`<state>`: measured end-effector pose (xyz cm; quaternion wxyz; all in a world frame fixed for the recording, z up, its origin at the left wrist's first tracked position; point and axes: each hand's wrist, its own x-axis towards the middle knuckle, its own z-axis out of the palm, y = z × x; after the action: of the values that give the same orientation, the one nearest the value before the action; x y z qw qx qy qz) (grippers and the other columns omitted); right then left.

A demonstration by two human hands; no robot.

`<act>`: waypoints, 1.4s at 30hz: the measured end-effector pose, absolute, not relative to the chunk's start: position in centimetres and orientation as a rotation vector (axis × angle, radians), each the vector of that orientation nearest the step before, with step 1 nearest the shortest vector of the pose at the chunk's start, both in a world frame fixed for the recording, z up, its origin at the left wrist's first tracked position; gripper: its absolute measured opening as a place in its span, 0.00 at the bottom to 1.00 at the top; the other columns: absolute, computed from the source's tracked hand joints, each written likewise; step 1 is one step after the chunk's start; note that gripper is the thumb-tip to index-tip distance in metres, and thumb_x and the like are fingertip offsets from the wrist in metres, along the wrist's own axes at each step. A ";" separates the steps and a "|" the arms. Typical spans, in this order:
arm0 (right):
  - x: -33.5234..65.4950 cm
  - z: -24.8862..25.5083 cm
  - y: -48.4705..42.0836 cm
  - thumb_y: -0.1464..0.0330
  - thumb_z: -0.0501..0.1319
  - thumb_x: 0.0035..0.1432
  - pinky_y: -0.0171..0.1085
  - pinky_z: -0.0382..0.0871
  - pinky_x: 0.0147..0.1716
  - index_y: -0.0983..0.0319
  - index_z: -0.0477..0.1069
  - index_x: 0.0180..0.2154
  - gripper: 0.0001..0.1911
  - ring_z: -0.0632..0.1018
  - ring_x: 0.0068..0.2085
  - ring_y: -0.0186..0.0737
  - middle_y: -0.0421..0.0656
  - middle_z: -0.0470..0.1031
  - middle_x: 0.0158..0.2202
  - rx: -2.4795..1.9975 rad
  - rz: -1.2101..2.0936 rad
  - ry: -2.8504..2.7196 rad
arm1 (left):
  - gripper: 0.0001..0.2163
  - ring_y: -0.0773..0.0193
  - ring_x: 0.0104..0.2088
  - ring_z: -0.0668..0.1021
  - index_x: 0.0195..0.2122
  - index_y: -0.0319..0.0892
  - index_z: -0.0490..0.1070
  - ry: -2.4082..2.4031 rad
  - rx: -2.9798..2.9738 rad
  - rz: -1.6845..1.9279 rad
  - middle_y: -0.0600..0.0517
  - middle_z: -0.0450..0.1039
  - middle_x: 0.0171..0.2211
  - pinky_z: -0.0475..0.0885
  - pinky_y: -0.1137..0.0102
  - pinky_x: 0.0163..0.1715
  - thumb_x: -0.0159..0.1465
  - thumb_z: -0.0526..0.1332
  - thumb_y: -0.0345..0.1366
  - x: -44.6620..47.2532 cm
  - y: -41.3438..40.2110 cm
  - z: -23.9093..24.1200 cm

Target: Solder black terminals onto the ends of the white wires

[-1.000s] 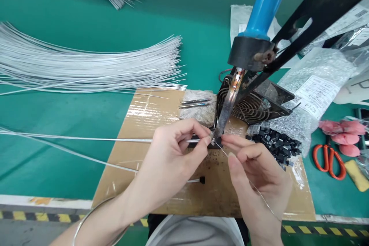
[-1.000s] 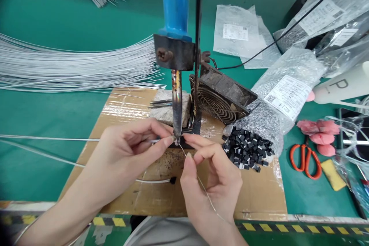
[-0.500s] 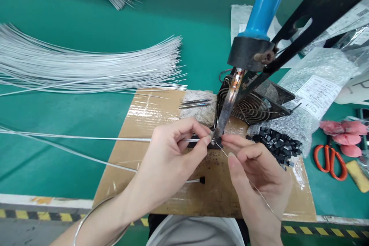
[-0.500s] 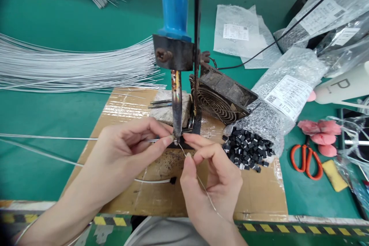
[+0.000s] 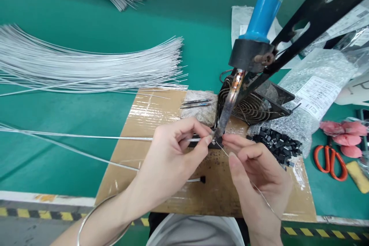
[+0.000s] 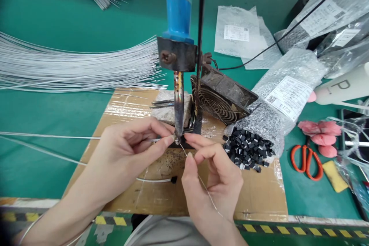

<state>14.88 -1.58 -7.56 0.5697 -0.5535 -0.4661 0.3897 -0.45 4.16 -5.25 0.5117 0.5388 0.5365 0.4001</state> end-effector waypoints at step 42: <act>13.5 -7.0 -1.8 0.72 0.67 0.65 0.43 0.79 0.53 0.57 0.71 0.31 0.10 0.87 0.51 0.43 0.45 0.87 0.48 -1.391 0.850 -0.994 | 0.06 0.67 0.26 0.76 0.27 0.43 0.76 1.340 1.347 0.933 0.53 0.83 0.31 0.63 0.72 0.23 0.61 0.64 0.33 -0.5 3.9 -5.3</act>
<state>13.49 -1.84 -6.98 0.5777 -0.5947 -0.4248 0.3635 -0.52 3.89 -5.28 0.4902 0.5544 0.5519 0.3843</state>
